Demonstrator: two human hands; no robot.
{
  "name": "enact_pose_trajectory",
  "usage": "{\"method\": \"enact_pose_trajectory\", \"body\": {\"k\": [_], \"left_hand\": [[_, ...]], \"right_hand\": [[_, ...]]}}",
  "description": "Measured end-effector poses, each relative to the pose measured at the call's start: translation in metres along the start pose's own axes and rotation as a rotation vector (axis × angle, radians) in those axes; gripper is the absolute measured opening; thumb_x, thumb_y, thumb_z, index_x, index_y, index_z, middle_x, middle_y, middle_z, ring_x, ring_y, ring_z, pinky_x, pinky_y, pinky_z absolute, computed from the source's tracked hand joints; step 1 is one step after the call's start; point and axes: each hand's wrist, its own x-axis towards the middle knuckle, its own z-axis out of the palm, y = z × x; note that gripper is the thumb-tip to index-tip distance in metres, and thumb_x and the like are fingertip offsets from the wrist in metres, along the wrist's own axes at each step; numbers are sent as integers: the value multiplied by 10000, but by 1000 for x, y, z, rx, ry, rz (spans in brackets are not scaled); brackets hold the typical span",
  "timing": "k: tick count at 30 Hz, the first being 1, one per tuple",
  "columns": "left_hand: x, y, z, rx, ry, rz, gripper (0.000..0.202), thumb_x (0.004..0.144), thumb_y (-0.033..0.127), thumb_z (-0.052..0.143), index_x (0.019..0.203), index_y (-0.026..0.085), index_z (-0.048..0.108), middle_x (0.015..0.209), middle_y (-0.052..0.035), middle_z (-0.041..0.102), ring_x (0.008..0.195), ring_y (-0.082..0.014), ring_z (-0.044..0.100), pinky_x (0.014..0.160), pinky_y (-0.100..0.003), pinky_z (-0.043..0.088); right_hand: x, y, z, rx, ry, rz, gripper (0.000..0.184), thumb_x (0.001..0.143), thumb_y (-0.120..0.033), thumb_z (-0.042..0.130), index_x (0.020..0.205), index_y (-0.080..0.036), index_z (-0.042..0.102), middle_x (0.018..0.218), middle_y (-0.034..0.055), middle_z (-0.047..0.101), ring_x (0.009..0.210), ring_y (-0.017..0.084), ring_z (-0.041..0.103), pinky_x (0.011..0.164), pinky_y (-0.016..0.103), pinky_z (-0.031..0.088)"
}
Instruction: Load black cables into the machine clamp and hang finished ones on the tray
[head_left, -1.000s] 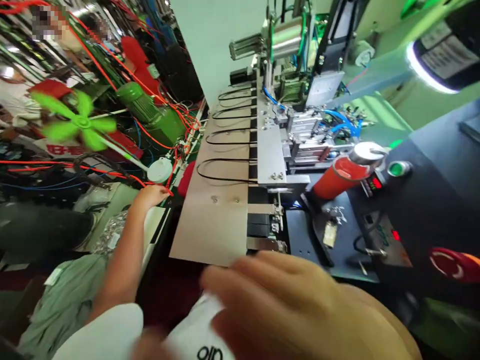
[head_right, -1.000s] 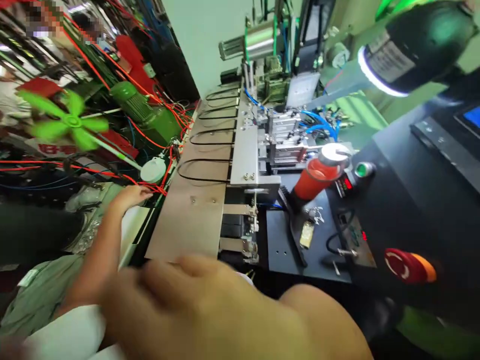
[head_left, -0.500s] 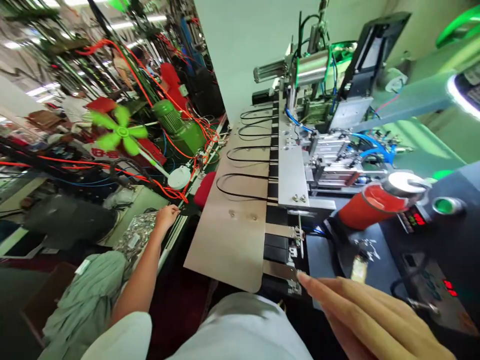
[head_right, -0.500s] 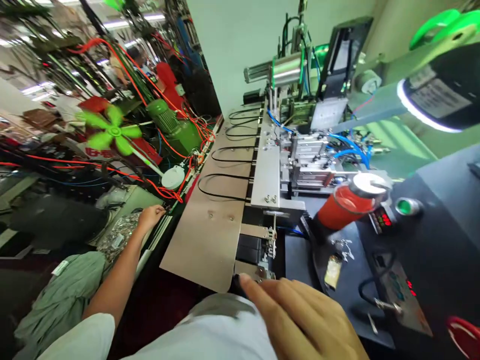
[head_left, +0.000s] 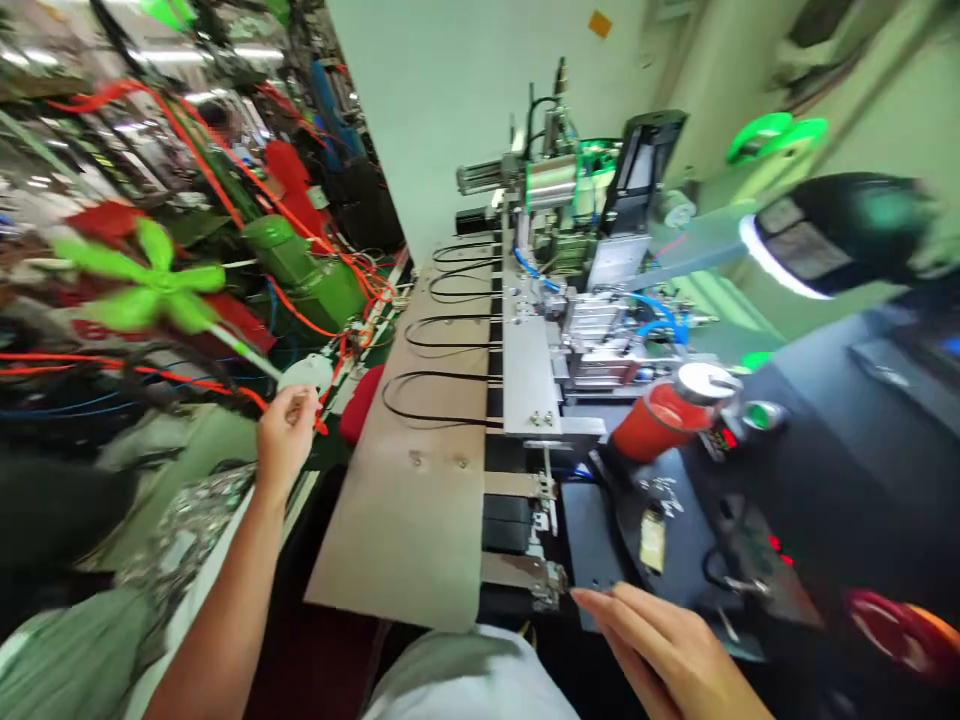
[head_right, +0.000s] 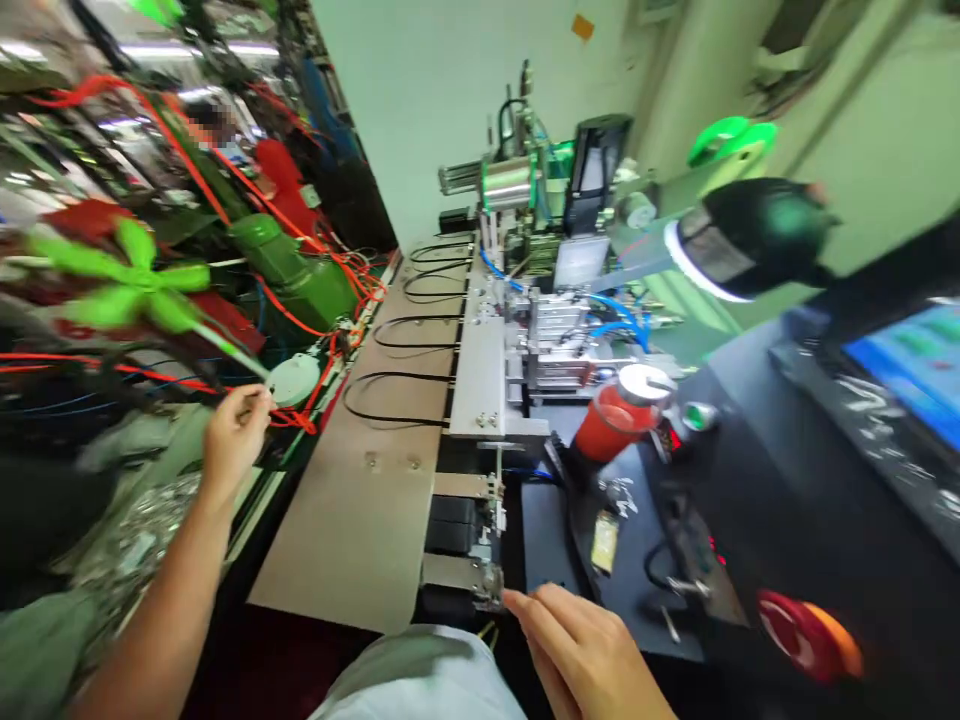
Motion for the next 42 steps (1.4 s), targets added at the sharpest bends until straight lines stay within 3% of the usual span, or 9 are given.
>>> {"method": "enact_pose_trajectory", "body": {"k": [2, 5, 9, 17, 22, 27, 31, 33, 42], "left_hand": [[-11, 56, 10, -204, -185, 198, 341, 910, 447, 440, 990, 179, 636, 838, -33, 652, 668, -128, 585, 579, -202, 443], [-47, 133, 22, -395, -669, 576, 263, 904, 384, 519, 879, 187, 692, 774, -15, 638, 629, -106, 561, 563, -193, 422], [-91, 182, 38, -463, -882, 829, 233, 937, 275, 502, 834, 174, 685, 735, -10, 624, 681, -114, 576, 630, -201, 436], [-107, 167, 50, -391, -801, 979, 250, 977, 299, 440, 953, 173, 654, 836, -24, 613, 706, -104, 587, 628, -188, 450], [-111, 164, 46, -282, -679, 1082, 275, 980, 314, 433, 861, 185, 645, 811, -14, 601, 686, -100, 573, 605, -192, 423], [-111, 168, 45, -303, -852, 930, 294, 976, 269, 404, 796, 171, 614, 744, -15, 610, 659, -117, 561, 611, -215, 418], [-104, 169, 43, -282, -1151, 1005, 223, 937, 228, 485, 782, 167, 633, 716, 1, 623, 642, -114, 551, 590, -210, 385], [-102, 170, 44, -312, -1193, 997, 207, 930, 238, 503, 794, 167, 642, 717, 5, 621, 636, -109, 541, 587, -208, 373], [-118, 177, 53, -601, -955, 569, 285, 923, 319, 516, 708, 156, 607, 679, 6, 586, 617, -105, 518, 586, -210, 396]], "right_hand": [[11, -4, 0, 28, 22, 97, 269, 945, -123, 416, 1081, -204, 634, 708, 28, 633, 596, 139, 622, 546, 203, 499], [28, -2, 9, 119, 191, 219, 228, 939, -117, 445, 1045, -203, 627, 812, 36, 662, 716, 140, 647, 646, 212, 511], [40, 1, 28, 225, 481, 376, 159, 938, -140, 499, 998, -209, 630, 848, 22, 663, 733, 130, 636, 663, 216, 501], [40, 5, 42, 334, 562, 291, 129, 908, -142, 565, 943, -204, 673, 854, 29, 654, 730, 128, 605, 626, 226, 479], [44, 2, 44, 563, 542, 515, 155, 893, -248, 600, 764, -174, 643, 706, 4, 589, 599, 109, 519, 538, 221, 426], [43, 3, 45, 702, 511, 612, 218, 876, -325, 603, 731, -163, 618, 662, -11, 543, 574, 104, 468, 511, 214, 381], [37, 9, 27, 707, 115, 577, 289, 840, -316, 634, 609, -156, 565, 564, -38, 468, 552, 95, 394, 512, 219, 312], [39, 10, 23, 713, 58, 576, 289, 840, -312, 635, 607, -155, 563, 552, -41, 461, 546, 93, 384, 508, 219, 302], [58, -6, 74, 305, 843, 480, 217, 936, -259, 512, 731, -187, 529, 625, -16, 498, 554, 113, 449, 523, 237, 358]]}}
